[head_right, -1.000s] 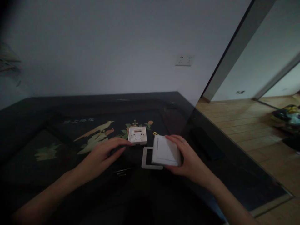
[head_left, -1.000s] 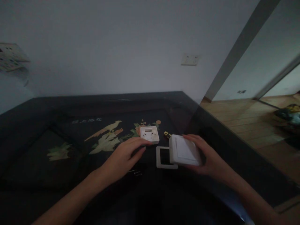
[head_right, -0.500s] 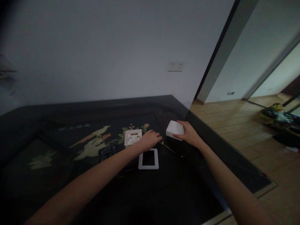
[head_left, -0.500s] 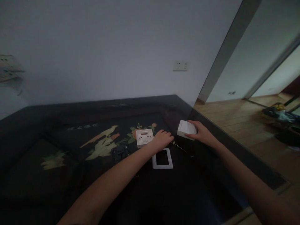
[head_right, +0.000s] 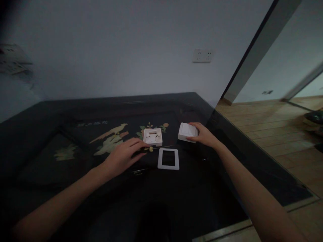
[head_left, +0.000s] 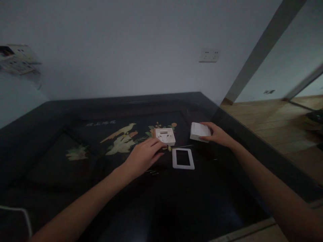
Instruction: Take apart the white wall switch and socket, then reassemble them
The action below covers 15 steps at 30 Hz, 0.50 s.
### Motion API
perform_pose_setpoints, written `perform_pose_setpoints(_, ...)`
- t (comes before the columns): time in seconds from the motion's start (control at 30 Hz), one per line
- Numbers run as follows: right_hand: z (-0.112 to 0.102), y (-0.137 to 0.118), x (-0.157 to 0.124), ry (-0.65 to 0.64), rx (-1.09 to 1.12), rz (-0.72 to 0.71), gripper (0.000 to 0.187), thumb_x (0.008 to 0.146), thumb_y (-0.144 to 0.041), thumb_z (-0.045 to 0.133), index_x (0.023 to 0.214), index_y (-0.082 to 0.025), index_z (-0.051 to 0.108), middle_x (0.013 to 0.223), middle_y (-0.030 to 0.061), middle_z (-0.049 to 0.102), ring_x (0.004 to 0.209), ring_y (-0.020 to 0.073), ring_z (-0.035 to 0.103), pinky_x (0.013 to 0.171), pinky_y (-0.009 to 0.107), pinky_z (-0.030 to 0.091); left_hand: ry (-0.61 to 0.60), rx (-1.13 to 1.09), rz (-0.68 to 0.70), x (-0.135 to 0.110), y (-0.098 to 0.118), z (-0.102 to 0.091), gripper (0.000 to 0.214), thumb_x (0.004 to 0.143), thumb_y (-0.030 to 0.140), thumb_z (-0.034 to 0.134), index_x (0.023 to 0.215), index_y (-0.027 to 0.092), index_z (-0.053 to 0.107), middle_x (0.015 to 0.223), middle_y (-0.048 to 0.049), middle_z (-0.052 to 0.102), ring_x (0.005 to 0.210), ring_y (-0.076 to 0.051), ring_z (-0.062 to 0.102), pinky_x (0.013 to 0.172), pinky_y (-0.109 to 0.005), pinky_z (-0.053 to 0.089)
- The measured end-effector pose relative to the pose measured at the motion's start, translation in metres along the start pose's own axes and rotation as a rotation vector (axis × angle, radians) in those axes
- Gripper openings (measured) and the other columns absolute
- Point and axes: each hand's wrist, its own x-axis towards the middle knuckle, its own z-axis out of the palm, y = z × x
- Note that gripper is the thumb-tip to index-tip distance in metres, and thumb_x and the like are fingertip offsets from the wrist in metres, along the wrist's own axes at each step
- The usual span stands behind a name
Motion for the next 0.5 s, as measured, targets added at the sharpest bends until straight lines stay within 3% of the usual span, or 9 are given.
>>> perform_pose_setpoints(0.1,0.006,-0.007,0.007,-0.08,0.058,-0.034,0.038,0.095,-0.036,0.061,0.128,-0.018,0.057,0.131,0.0103,0.059,0.111,0.0245,0.062,0.092,0.047,0.054,-0.044,-0.08,-0.059,-0.038,0.002,0.007,0.024,0.093,0.013,0.058,0.116,0.019,0.061,0.112,-0.0062,0.068,0.103,-0.021,0.066,0.088,-0.036,0.058)
perform_pose_setpoints(0.2,0.008,-0.009,0.017,-0.154,0.109,-0.048,0.038,0.095,-0.035,0.061,0.128,-0.018,0.057,0.131,0.0102,0.059,0.111,0.0244,0.062,0.092,0.047,0.054,-0.077,-0.145,-0.074,-0.057,0.012,0.024,0.027,0.09,0.01,0.061,0.115,0.019,0.063,0.109,-0.0046,0.069,0.099,-0.019,0.068,0.086,-0.032,0.059)
perform_pose_setpoints(0.37,0.008,-0.004,0.034,-0.287,0.187,-0.056,0.037,0.095,-0.035,0.061,0.127,-0.018,0.057,0.128,0.0099,0.06,0.108,0.0235,0.063,0.09,0.046,0.055,-0.073,-0.211,-0.061,-0.064,0.018,0.043,0.028,0.088,0.009,0.062,0.113,0.021,0.065,0.106,-0.004,0.071,0.096,-0.02,0.068,0.084,-0.034,0.06)
perform_pose_setpoints(0.5,0.007,0.001,0.039,-0.338,0.219,-0.053,0.037,0.095,-0.035,0.061,0.128,-0.018,0.057,0.129,0.01,0.06,0.109,0.0238,0.063,0.091,0.046,0.055,0.01,-0.258,-0.102,-0.061,-0.001,0.037,0.026,0.093,0.015,0.057,0.117,0.023,0.065,0.11,-0.0045,0.07,0.1,-0.019,0.068,0.088,-0.033,0.058)
